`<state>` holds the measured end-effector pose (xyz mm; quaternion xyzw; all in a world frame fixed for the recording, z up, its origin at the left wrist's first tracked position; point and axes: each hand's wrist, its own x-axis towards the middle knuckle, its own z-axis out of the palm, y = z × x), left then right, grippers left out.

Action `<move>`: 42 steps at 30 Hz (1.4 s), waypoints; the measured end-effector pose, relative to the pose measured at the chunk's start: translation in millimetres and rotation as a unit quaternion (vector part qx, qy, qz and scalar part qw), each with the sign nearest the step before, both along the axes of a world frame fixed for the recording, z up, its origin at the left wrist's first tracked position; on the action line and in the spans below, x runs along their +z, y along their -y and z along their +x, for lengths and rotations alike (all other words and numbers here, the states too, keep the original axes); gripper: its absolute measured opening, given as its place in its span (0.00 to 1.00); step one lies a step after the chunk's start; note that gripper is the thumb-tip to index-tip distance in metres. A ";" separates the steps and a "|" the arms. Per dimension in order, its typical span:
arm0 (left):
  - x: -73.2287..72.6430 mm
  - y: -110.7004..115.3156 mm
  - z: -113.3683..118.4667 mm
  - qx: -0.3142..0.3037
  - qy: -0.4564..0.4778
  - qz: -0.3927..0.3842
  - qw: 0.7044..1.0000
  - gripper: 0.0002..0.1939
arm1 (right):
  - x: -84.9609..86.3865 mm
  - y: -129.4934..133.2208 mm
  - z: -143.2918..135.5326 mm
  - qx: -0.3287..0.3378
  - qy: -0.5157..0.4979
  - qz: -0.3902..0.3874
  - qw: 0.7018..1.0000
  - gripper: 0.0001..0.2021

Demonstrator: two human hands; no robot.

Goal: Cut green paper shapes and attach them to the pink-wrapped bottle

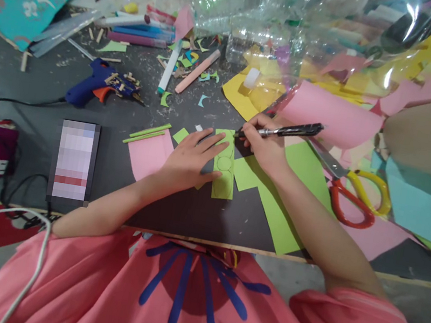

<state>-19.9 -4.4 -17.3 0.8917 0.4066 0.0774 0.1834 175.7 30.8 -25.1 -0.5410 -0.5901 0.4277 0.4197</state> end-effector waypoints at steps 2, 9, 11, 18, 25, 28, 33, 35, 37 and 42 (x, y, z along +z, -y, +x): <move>0.6 0.2 0.2 0.000 -0.001 -0.001 1.000 0.29 | 0.4 0.6 0.8 0.012 0.005 0.004 1.000 0.12; 0.9 0.2 0.1 -0.003 -0.001 -0.002 1.000 0.30 | 0.7 -0.3 -0.2 -0.006 0.035 0.014 0.999 0.14; 0.7 0.1 0.1 -0.003 -0.001 -0.004 1.000 0.30 | 0.7 -0.4 -0.4 -0.007 0.031 0.013 0.999 0.15; -0.2 0.3 -0.4 -0.004 -0.001 -0.002 1.000 0.29 | 0.7 0.4 0.3 0.006 -0.003 0.006 1.000 0.12; 0.9 0.1 0.0 -0.003 0.001 0.002 1.000 0.29 | 1.8 1.2 -0.8 0.003 0.014 0.017 1.000 0.14; 1.2 0.2 0.3 -0.004 -0.001 0.000 1.000 0.30 | 1.0 1.3 -0.9 -0.001 0.021 0.026 0.999 0.14; -0.1 0.4 -0.3 -0.004 0.003 0.002 1.000 0.29 | -1.1 0.1 0.1 -0.002 0.030 0.027 0.999 0.14; -0.6 0.4 -0.5 -0.005 0.004 0.006 1.000 0.29 | -1.3 -0.5 1.2 0.001 0.016 0.009 1.000 0.14; -0.5 0.4 -0.6 -0.007 0.004 0.010 1.000 0.29 | -1.7 -0.5 2.7 -0.004 -0.012 -0.015 1.000 0.15; 0.4 0.3 -0.3 -0.010 0.004 0.009 1.000 0.29 | -3.7 2.5 5.2 -0.011 -0.067 -0.011 0.998 0.21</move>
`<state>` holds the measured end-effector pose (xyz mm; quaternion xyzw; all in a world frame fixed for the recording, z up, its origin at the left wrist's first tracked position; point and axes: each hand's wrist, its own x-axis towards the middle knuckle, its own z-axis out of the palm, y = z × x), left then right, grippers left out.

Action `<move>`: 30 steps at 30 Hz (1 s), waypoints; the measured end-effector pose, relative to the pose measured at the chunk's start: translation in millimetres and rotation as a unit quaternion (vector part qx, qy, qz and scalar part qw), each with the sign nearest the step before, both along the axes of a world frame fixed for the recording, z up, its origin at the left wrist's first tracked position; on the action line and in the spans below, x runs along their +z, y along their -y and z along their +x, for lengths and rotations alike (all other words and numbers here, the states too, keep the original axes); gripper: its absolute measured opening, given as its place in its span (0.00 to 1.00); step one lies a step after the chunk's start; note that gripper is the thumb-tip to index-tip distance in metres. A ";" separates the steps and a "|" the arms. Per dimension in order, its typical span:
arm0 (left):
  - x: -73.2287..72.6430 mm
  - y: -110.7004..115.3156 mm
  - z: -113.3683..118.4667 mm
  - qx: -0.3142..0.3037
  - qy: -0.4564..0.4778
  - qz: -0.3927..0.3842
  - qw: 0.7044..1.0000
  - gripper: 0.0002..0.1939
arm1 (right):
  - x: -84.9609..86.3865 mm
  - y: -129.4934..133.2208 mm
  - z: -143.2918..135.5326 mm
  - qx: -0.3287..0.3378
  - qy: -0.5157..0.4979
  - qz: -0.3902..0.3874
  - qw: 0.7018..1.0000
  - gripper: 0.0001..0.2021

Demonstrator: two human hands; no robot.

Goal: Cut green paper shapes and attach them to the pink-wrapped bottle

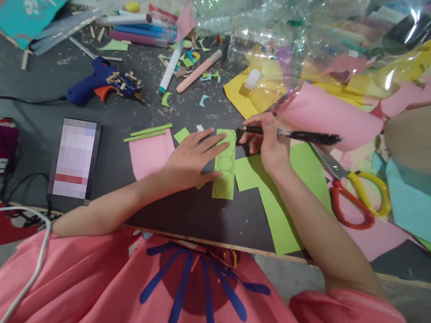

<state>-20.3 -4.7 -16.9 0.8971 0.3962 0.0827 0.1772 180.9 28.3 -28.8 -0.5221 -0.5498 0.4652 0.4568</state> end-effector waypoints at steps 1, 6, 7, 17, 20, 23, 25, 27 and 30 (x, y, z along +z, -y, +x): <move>-0.2 0.2 0.0 -0.001 -0.001 -0.002 1.000 0.29 | 0.0 0.6 0.0 -0.001 0.011 0.011 1.000 0.21; -4.0 2.0 -0.5 0.024 0.007 0.007 1.000 0.32 | 2.8 -0.1 -0.9 0.008 0.105 0.089 0.990 0.11; -4.9 2.3 -0.5 0.027 0.012 0.007 1.000 0.33 | 3.5 -0.7 -0.9 0.024 0.132 0.101 0.986 0.09; -8.5 1.1 0.1 0.044 0.035 -0.019 0.998 0.40 | 2.3 -2.7 2.2 0.144 0.097 0.065 0.983 0.13; -7.2 0.1 -0.4 0.046 0.025 -0.038 0.998 0.39 | 1.7 -1.1 1.5 0.142 0.078 0.067 0.984 0.15; -6.0 -0.9 -1.3 0.046 0.029 -0.055 0.997 0.38 | 1.6 1.1 -0.5 0.124 0.087 0.090 0.984 0.12; -5.9 -1.0 -2.0 0.043 0.042 -0.069 0.996 0.39 | 0.1 1.3 -1.7 0.117 0.125 0.119 0.978 0.11; -6.4 -0.8 -2.4 0.038 0.060 -0.080 0.994 0.38 | -3.1 0.4 -2.4 0.133 0.176 0.159 0.962 0.09; -7.6 -0.7 -2.8 0.040 0.113 -0.083 0.989 0.31 | -8.5 -1.4 -2.7 0.177 0.231 0.207 0.934 0.11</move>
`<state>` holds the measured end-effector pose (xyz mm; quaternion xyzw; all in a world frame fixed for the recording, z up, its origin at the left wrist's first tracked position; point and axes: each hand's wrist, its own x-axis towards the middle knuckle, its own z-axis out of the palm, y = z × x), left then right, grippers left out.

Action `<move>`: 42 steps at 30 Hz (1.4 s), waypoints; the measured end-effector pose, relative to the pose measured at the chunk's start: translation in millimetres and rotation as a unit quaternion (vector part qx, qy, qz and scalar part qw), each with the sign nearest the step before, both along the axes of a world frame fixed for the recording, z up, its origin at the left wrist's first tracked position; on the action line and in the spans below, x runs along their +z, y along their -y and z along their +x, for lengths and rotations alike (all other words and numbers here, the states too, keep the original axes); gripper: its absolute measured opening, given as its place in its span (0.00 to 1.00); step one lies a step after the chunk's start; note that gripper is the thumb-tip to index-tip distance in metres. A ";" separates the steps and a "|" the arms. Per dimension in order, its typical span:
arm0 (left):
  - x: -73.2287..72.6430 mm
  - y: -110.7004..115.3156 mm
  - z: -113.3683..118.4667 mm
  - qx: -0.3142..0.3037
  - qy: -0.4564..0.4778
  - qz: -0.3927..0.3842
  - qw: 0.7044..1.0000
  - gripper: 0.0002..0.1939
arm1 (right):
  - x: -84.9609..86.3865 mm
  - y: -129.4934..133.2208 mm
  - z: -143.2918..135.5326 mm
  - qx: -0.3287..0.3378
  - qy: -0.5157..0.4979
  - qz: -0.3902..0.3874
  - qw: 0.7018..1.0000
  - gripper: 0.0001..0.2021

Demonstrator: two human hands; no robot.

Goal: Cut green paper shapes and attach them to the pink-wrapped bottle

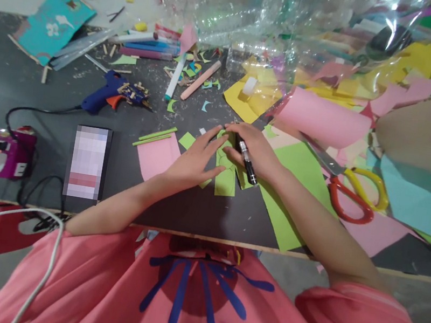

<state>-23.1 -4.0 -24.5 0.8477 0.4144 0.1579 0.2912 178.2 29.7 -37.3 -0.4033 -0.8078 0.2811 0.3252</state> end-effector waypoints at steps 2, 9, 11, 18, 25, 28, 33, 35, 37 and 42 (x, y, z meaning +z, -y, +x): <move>-0.3 -0.9 -1.0 0.020 0.048 0.008 0.999 0.25 | -1.2 -0.2 0.0 0.012 0.018 0.007 1.000 0.13; 6.5 -5.2 -4.4 0.088 0.152 -0.017 0.984 0.20 | 11.7 2.7 2.1 -0.030 -0.109 -0.104 0.988 0.06; 8.0 -4.0 -2.8 0.071 0.167 -0.053 0.982 0.22 | 14.6 1.8 3.5 -0.057 -0.150 -0.127 0.979 0.09; 7.1 -1.1 3.0 0.028 0.204 -0.125 0.971 0.20 | 16.8 -0.3 2.0 -0.103 -0.189 -0.137 0.967 0.11; 11.1 -2.4 2.2 0.103 0.223 -0.135 0.960 0.18 | 17.8 -3.3 12.3 -0.090 -0.088 -0.074 0.989 0.09; 12.3 -0.6 2.2 0.144 0.254 -0.145 0.945 0.19 | 14.3 -5.0 20.8 -0.065 0.078 -0.009 0.995 0.11; 12.9 0.1 2.1 0.179 0.275 -0.159 0.931 0.20 | 25.9 4.2 27.5 0.001 0.244 0.056 0.968 0.23; 11.1 -2.7 0.7 0.204 0.296 -0.155 0.920 0.20 | 37.9 13.9 33.8 -0.006 0.257 0.063 0.964 0.23; 7.7 -7.5 -1.9 0.241 0.334 -0.144 0.900 0.21 | 51.2 27.5 46.3 -0.028 0.251 0.055 0.966 0.19; -3.5 -18.9 -8.9 0.294 0.395 -0.115 0.863 0.23 | 71.2 73.5 104.7 -0.171 0.281 0.024 0.944 0.16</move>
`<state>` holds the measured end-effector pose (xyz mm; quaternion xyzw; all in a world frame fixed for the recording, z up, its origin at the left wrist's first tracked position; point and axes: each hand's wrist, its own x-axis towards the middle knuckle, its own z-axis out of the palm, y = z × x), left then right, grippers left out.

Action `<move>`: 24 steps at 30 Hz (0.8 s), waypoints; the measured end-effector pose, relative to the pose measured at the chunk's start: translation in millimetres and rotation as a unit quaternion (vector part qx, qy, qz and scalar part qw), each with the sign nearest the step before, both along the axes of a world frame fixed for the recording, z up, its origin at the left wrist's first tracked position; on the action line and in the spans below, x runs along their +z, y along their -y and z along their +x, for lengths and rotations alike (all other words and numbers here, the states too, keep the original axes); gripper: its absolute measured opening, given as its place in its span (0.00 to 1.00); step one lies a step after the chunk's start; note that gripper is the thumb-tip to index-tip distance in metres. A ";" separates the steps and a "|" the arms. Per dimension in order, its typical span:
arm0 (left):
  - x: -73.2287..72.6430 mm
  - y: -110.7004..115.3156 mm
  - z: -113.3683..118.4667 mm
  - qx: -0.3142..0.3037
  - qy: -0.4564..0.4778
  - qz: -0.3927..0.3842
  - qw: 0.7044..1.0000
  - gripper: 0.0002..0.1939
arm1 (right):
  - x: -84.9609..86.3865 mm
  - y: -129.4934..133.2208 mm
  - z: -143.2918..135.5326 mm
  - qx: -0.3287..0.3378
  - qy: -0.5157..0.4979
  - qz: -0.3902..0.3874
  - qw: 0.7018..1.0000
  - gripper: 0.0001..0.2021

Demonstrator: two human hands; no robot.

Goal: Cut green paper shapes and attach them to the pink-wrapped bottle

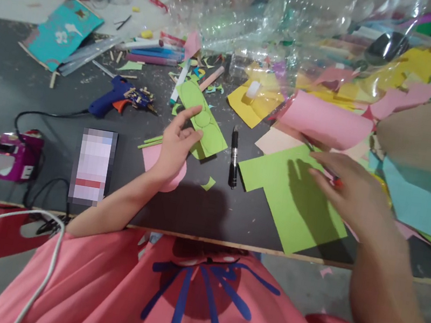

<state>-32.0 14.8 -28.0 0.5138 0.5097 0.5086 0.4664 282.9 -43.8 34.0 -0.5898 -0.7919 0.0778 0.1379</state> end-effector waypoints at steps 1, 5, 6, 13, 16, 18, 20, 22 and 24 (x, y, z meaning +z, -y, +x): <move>-1.3 -0.4 -0.3 -0.007 0.001 -0.008 1.000 0.24 | -0.1 9.7 14.0 -0.041 0.022 0.006 0.999 0.17; -0.2 4.7 3.4 -0.041 -0.006 -0.023 0.999 0.29 | -11.9 43.0 60.1 -0.140 0.112 -0.057 0.982 0.25; 1.2 6.6 5.0 -0.046 -0.007 -0.021 0.999 0.29 | -16.1 48.8 66.6 -0.159 0.122 -0.077 0.977 0.26; 10.5 12.5 11.5 -0.061 0.024 -0.035 0.997 0.51 | -26.6 44.6 66.4 -0.172 0.182 -0.090 0.964 0.27; 12.1 13.2 11.9 -0.060 0.040 -0.054 0.996 0.56 | -20.2 28.8 65.4 -0.160 0.183 -0.154 0.958 0.29; 12.3 14.0 12.0 -0.062 0.049 -0.066 0.995 0.56 | -15.5 21.4 65.2 -0.150 0.157 -0.207 0.954 0.30; 11.5 14.5 12.3 -0.066 0.060 -0.076 0.993 0.57 | -11.5 18.5 63.9 -0.170 0.130 -0.229 0.950 0.26; 9.9 14.0 12.8 -0.076 0.079 -0.093 0.990 0.60 | -7.7 19.8 62.8 -0.191 0.111 -0.219 0.950 0.18; 8.0 12.5 13.2 -0.090 0.109 -0.117 0.983 0.62 | -3.3 24.0 63.8 -0.195 0.087 -0.208 0.955 0.11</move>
